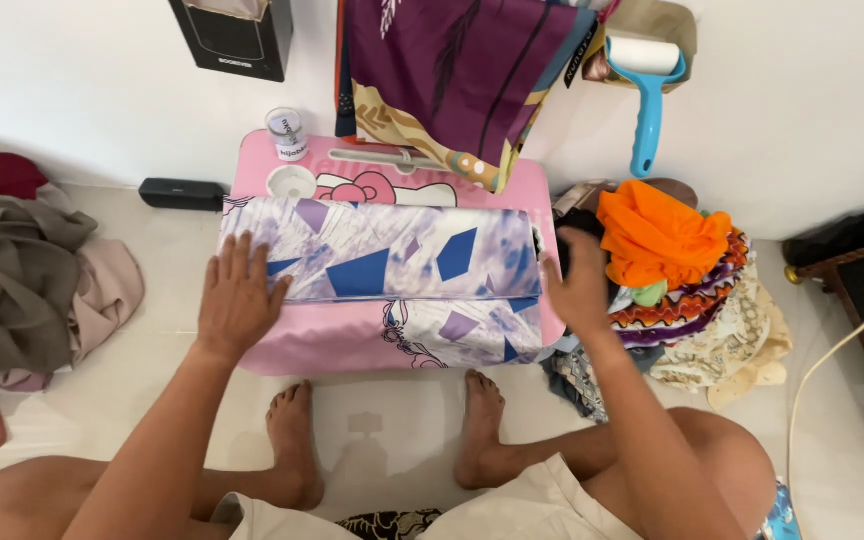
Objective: A person sits on the floor and uses a small pink table to fold a blue and white patterned garment, occasionally using a lint roller to clean it.
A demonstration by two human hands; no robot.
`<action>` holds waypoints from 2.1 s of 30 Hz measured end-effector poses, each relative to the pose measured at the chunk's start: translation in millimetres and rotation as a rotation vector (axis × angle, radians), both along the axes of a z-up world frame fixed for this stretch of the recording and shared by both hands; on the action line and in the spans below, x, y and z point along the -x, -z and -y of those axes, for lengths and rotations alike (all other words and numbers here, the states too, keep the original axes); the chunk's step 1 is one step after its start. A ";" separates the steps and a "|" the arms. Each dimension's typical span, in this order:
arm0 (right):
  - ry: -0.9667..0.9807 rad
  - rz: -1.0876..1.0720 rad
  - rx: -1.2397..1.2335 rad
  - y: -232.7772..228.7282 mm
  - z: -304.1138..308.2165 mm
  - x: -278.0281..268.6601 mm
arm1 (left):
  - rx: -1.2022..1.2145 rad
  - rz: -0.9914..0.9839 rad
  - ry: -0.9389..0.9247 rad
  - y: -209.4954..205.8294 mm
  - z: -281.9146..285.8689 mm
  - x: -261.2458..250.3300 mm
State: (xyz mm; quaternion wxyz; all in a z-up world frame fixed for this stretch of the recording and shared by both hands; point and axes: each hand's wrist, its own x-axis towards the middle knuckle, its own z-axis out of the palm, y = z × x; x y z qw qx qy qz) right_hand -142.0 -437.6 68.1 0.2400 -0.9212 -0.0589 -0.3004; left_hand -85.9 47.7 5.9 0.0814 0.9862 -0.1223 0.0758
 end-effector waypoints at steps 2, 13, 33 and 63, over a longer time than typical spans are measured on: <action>0.019 -0.059 0.030 46.5 -8.9 -8.4 | -0.008 -0.035 0.015 -9.2 7.2 4.2; 0.166 -0.577 0.175 102.5 -53.5 -21.2 | -0.035 -0.195 0.030 43.7 18.1 -32.7; 0.343 -0.181 -0.090 126.0 22.0 5.7 | 0.297 -0.140 -0.257 3.2 -12.2 -27.7; 0.437 -0.612 -1.195 96.0 8.6 116.0 | 1.395 -0.682 -0.702 38.2 -67.5 79.3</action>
